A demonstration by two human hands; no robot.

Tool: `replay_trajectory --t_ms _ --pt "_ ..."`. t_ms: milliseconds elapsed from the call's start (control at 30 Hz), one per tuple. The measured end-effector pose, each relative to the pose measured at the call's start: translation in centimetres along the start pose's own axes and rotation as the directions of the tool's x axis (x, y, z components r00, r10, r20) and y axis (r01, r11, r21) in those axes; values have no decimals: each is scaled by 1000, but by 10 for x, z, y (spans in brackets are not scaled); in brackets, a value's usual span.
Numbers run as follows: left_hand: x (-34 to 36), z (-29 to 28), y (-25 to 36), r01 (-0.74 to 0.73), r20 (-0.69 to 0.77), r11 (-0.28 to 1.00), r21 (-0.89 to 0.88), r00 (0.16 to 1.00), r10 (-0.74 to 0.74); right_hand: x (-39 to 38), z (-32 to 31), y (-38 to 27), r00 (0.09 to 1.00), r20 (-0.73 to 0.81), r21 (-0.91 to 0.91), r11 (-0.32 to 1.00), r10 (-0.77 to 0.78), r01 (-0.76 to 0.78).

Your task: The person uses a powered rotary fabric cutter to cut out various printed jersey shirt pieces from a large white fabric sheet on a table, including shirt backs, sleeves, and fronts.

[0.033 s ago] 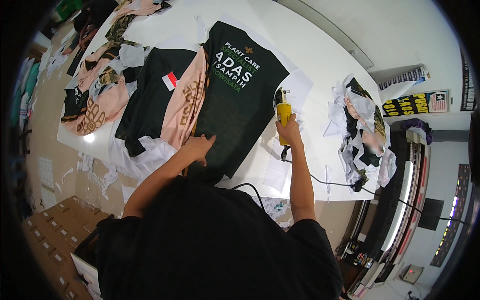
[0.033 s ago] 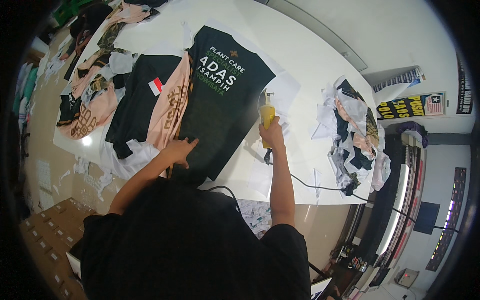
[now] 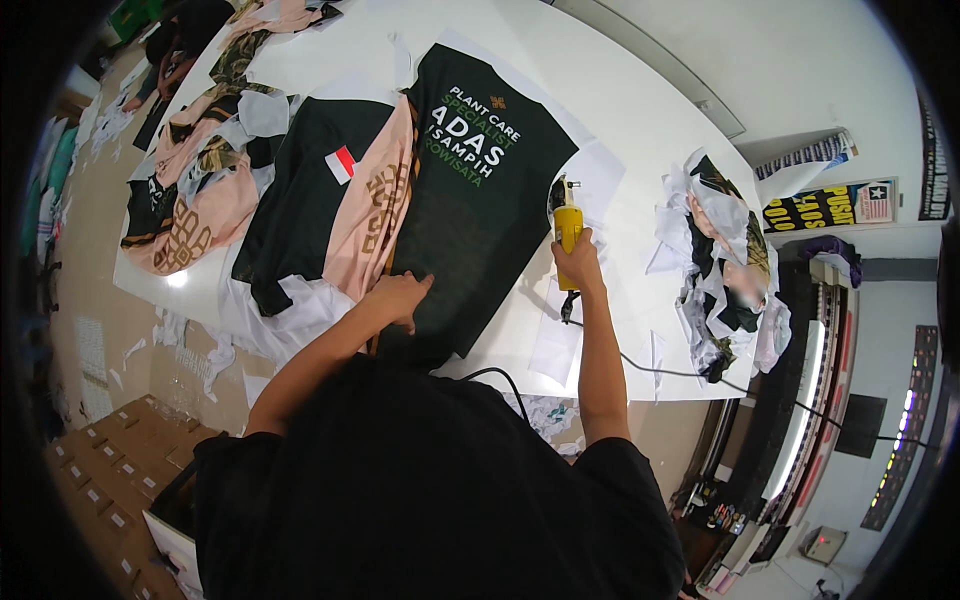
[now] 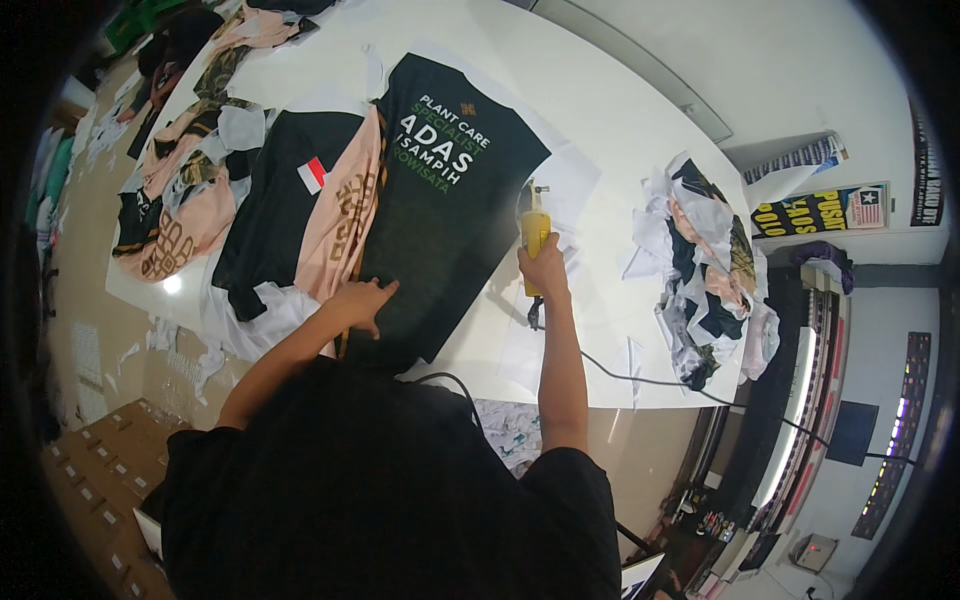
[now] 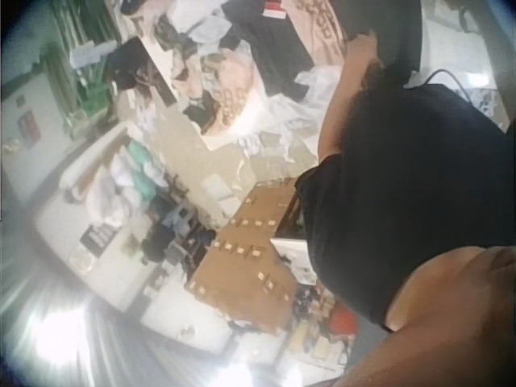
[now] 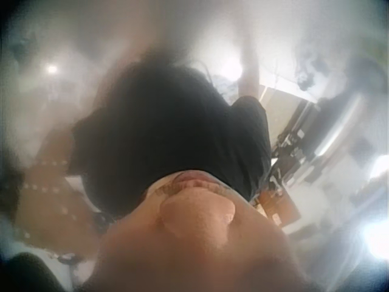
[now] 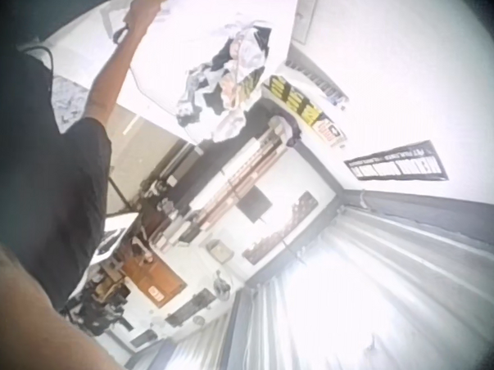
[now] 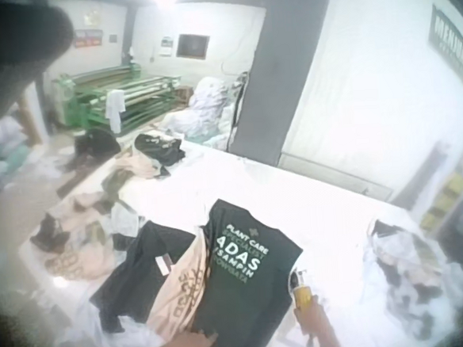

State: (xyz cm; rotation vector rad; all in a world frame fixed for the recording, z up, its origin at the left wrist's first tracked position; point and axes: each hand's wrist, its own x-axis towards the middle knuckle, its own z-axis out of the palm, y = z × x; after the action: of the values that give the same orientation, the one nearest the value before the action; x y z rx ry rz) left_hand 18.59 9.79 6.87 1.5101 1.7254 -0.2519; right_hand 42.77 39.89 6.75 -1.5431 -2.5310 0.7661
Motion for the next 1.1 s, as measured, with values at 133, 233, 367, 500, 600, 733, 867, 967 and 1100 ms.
replay_trajectory --t_ms 133,233,367,500,600,733,867,967,1100 --pt "0 -10 -12 -113 87 994 4 990 112 7 7 -23 995 -24 8 995 101 -101" --pt "-2 -16 -22 -185 146 983 -4 972 183 15 11 -37 986 -49 2 987 158 -158" --pt "1 -15 -25 -218 181 976 -18 959 217 32 19 -46 969 -113 -1 975 219 -221" --pt "5 -16 -19 -203 246 979 9 949 195 56 24 -53 955 -148 39 966 257 -255" --pt "9 -15 -15 -206 290 978 22 938 191 76 26 -55 940 -169 51 955 297 -292" --pt "0 -35 -15 -170 345 985 -40 923 173 102 26 -57 918 -190 41 937 349 -348" --pt "2 -35 -24 -193 310 974 -115 925 220 131 23 -53 901 -215 66 926 378 -373" --pt "1 -37 -28 -186 304 973 -134 927 219 155 19 -47 893 -213 63 918 396 -392" --pt "7 -30 -28 -150 307 975 -166 932 195 191 14 -33 877 -209 77 901 432 -426"
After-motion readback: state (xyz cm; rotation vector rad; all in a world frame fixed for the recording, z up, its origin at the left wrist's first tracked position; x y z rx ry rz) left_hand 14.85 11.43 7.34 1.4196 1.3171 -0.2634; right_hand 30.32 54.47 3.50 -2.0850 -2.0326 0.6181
